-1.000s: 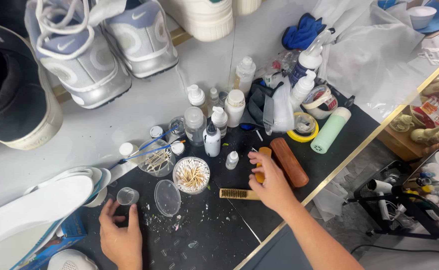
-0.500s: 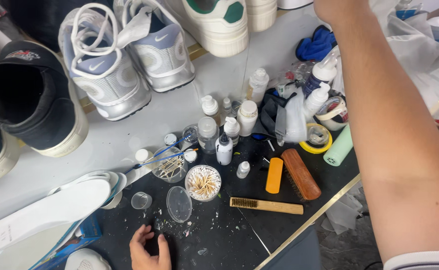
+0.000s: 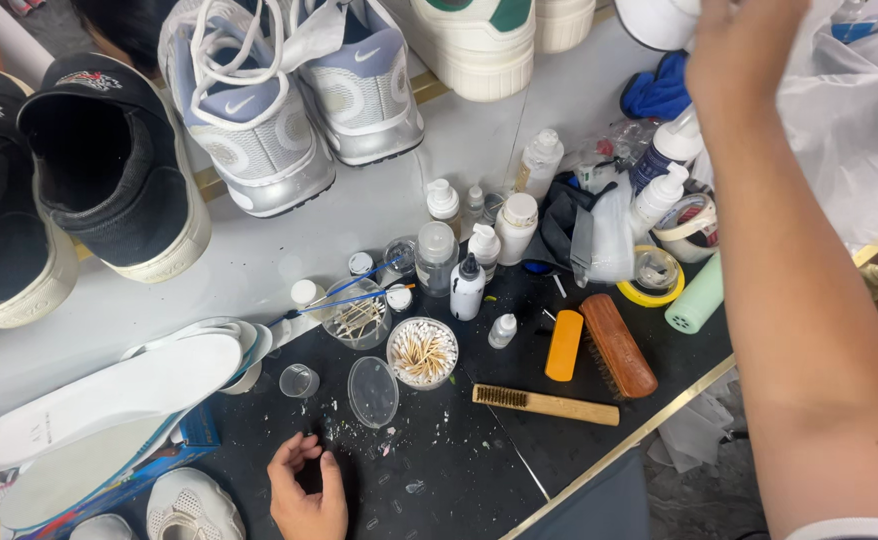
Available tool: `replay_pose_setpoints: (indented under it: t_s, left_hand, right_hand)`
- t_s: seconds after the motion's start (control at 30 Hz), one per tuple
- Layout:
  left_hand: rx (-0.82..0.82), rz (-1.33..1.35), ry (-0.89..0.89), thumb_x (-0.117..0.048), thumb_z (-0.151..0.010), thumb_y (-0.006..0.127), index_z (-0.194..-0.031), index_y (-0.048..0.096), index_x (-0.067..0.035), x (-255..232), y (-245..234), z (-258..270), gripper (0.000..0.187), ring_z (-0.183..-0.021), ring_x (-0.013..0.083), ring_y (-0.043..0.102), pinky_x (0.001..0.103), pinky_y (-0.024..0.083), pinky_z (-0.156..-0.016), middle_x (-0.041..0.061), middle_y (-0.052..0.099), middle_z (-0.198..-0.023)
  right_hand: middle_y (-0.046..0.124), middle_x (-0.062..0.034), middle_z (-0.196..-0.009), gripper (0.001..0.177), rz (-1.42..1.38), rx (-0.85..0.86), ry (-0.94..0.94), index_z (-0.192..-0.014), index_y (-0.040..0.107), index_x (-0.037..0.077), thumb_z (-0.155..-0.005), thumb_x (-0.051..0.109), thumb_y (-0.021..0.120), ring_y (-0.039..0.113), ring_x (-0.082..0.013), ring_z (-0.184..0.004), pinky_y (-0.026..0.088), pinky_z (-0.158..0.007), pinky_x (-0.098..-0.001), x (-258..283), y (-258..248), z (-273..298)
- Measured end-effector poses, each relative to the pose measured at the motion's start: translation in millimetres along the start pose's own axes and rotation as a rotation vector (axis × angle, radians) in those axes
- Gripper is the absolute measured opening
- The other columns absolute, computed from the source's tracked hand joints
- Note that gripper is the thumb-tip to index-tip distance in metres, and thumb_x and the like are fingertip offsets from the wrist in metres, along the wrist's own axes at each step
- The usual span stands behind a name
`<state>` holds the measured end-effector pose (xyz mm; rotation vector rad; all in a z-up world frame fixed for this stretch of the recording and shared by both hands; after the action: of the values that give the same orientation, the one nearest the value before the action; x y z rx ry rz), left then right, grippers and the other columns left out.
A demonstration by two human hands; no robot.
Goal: The person cleans a pair of white sneakers by removing the laces and applying a cleaning solution with a cotton swab to the shoe's seams and edges. They also use a small metal tool to scrape or clean specific areas of the shoe's sole and upper.
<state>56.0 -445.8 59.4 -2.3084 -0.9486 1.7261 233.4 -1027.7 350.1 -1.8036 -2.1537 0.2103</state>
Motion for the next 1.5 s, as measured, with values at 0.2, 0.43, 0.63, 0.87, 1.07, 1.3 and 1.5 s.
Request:
replay_pose_setpoints:
  t_s: [0.2,0.43,0.63,0.87,1.07,1.3,1.5]
  left_hand:
    - [-0.053,0.097,0.079,-0.002,-0.086,0.071,-0.126,0.055,0.004,-11.2,-3.6,6.7,0.043,-0.097,0.0198,0.069,0.033,0.052,-0.095,0.015,0.070,-0.108]
    - [0.236,0.295,0.269,0.002,-0.082,0.073,-0.104,0.070,-0.004,-123.6,-11.9,13.4,0.023,-0.106,0.0228,0.074,0.035,0.053,-0.098,0.013,0.075,-0.110]
    - [0.774,0.996,0.000,-0.045,-0.092,0.071,-0.154,0.032,-0.003,-210.1,-17.1,19.5,0.085,-0.151,0.0329,0.043,0.048,0.044,-0.115,0.022,0.035,-0.166]
    - [0.621,1.107,-0.197,-0.049,-0.088,0.075,-0.167,-0.001,-0.008,-220.4,-50.8,30.7,0.117,-0.153,0.0373,0.036,0.048,0.027,-0.125,0.029,0.033,-0.164]
    - [0.514,1.069,-0.258,-0.051,-0.087,0.071,-0.167,-0.001,-0.008,-189.5,-65.8,38.4,0.115,-0.154,0.0358,0.034,0.047,0.024,-0.126,0.027,0.029,-0.166]
    - [0.394,1.039,-0.299,-0.050,-0.087,0.068,-0.166,-0.001,-0.007,-149.9,-78.1,44.4,0.113,-0.154,0.0360,0.031,0.047,0.022,-0.125,0.027,0.025,-0.167]
    - [0.328,1.031,-0.316,-0.049,-0.091,0.063,-0.166,0.000,-0.005,-121.3,-83.2,46.3,0.108,-0.158,0.0346,0.023,0.045,0.017,-0.127,0.024,0.019,-0.171]
  right_hand:
    - [0.045,-0.0132,-0.131,0.025,-0.718,0.000,0.448,-0.123,0.040,-0.002,-0.112,-0.003,0.063,0.070,-0.0189,-0.107,0.065,-0.083,-0.0342,69.0,-92.1,40.7]
    - [0.063,-0.0036,-0.114,0.033,-0.921,0.123,0.630,-0.124,0.054,-0.001,-0.109,0.023,0.072,0.064,-0.0100,-0.094,0.055,-0.088,-0.0277,148.3,-150.7,161.8]
    - [0.058,-0.0075,-0.131,0.060,-1.184,0.347,0.736,-0.132,0.055,-0.003,-0.095,0.040,0.073,0.056,-0.0123,-0.118,0.045,-0.101,-0.0282,258.3,-174.8,225.0]
    - [0.053,-0.0043,-0.100,0.048,-1.137,0.659,0.553,-0.089,0.053,0.006,-0.089,0.050,0.075,0.047,-0.0129,-0.089,0.039,-0.077,-0.0260,311.0,-185.8,231.8]
    - [0.052,-0.0034,-0.096,0.052,-1.143,0.748,0.456,-0.085,0.049,0.009,-0.085,0.054,0.075,0.046,-0.0111,-0.084,0.039,-0.071,-0.0246,332.8,-169.9,230.1]
    - [0.056,-0.0083,-0.105,0.047,-1.289,0.837,0.461,-0.094,0.051,0.006,-0.090,0.046,0.075,0.050,-0.0127,-0.091,0.044,-0.078,-0.0248,356.3,-143.5,247.5]
    - [0.058,-0.0144,-0.116,0.035,-1.366,0.930,0.417,-0.105,0.058,0.000,-0.092,0.026,0.078,0.055,-0.0166,-0.101,0.047,-0.086,-0.0284,369.3,-124.2,266.3]
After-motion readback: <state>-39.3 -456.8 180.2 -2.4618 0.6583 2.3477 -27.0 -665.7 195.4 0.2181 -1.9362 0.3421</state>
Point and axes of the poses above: each hand's wrist, its own z-axis away from the middle knuckle, its own y-axis out of the palm, x = y × z, the point moved 4 cm from there along -z, towards the middle knuckle
